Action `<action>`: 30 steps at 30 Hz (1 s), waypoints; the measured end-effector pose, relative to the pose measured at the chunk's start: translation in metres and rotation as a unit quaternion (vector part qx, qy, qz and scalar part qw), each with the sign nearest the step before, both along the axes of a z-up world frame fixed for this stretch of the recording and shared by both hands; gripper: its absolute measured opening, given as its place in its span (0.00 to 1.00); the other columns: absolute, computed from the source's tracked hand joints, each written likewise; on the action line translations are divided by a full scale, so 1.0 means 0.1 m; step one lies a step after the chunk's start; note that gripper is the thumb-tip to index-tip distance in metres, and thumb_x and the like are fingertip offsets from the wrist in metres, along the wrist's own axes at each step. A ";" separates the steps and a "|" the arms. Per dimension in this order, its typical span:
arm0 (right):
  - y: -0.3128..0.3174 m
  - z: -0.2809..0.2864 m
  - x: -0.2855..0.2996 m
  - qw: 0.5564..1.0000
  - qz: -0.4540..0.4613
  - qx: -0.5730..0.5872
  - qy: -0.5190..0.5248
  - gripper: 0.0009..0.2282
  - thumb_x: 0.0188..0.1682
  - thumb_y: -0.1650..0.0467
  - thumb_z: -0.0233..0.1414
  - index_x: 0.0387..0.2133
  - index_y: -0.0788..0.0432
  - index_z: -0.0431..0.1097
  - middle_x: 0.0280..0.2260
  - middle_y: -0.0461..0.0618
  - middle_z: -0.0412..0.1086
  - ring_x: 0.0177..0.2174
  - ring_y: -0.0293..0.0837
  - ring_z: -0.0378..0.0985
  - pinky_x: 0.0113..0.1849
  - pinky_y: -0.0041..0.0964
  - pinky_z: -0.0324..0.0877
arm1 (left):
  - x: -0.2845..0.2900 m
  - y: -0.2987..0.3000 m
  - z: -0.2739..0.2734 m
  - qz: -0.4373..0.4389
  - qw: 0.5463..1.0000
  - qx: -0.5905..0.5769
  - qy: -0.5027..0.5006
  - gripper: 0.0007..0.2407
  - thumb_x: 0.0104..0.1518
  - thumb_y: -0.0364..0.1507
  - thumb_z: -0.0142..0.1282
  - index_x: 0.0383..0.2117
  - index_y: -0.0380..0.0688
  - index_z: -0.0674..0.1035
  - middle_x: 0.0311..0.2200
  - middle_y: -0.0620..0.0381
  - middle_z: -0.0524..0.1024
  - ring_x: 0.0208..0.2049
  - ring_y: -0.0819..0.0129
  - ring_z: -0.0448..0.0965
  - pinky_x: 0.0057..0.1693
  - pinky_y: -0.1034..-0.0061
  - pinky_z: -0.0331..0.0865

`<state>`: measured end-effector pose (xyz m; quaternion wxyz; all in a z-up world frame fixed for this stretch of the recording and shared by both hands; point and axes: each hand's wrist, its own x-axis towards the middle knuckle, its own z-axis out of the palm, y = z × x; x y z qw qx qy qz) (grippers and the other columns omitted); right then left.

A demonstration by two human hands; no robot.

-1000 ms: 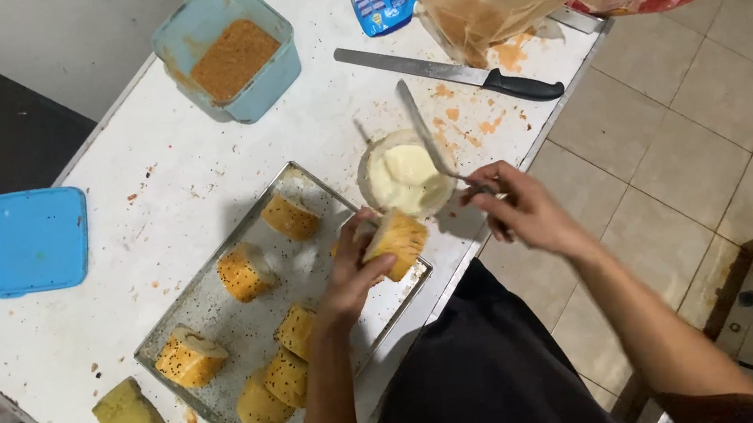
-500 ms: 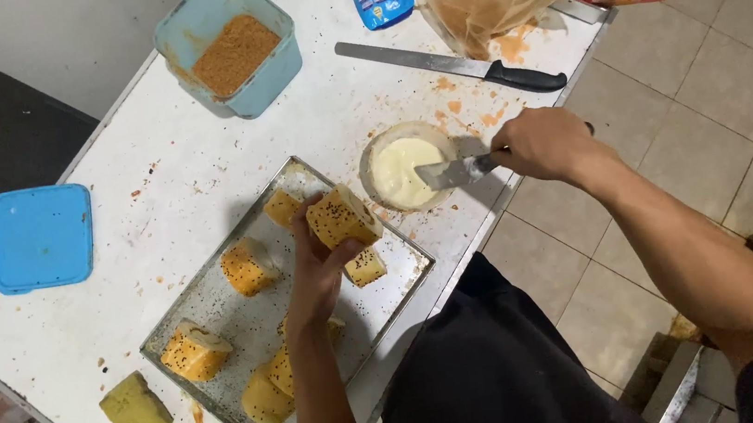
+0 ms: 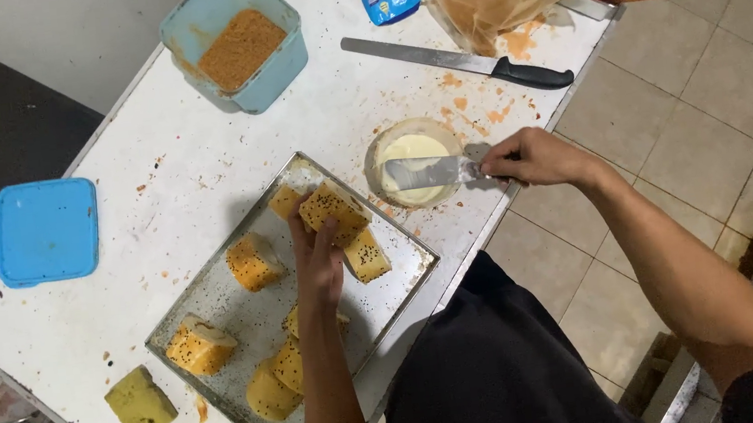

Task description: Applying cream to small cake pieces with a spatula and then dipping them into a topping container.

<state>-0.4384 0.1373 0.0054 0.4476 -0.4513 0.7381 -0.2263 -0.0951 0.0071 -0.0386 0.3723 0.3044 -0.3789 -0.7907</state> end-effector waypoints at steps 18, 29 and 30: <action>1.09 0.14 0.54 0.928 -0.113 -0.284 0.215 0.13 0.49 0.70 0.58 0.46 0.44 0.81 0.36 0.47 0.73 0.33 0.47 0.75 0.41 0.40 0.74 | -0.89 0.11 0.34 -0.039 0.921 0.341 0.185 0.22 0.67 0.38 0.37 0.67 0.45 0.64 0.66 0.42 0.61 0.65 0.40 0.62 0.68 0.45 0.56; 0.88 0.22 0.97 0.920 -0.193 -0.272 0.204 0.11 0.50 0.72 0.59 0.44 0.47 0.82 0.34 0.52 0.72 0.30 0.49 0.78 0.37 0.40 0.74 | -0.96 0.29 -0.04 -0.097 0.944 0.217 0.230 0.22 0.62 0.34 0.49 0.64 0.50 0.67 0.63 0.45 0.66 0.62 0.44 0.67 0.65 0.45 0.62; 0.89 0.27 1.03 0.930 -0.191 -0.265 0.170 0.11 0.48 0.72 0.60 0.43 0.45 0.83 0.33 0.50 0.73 0.30 0.48 0.79 0.37 0.39 0.75 | -0.97 0.32 0.10 -0.090 0.949 0.190 0.235 0.21 0.62 0.32 0.49 0.64 0.51 0.67 0.62 0.45 0.68 0.61 0.45 0.69 0.64 0.45 0.63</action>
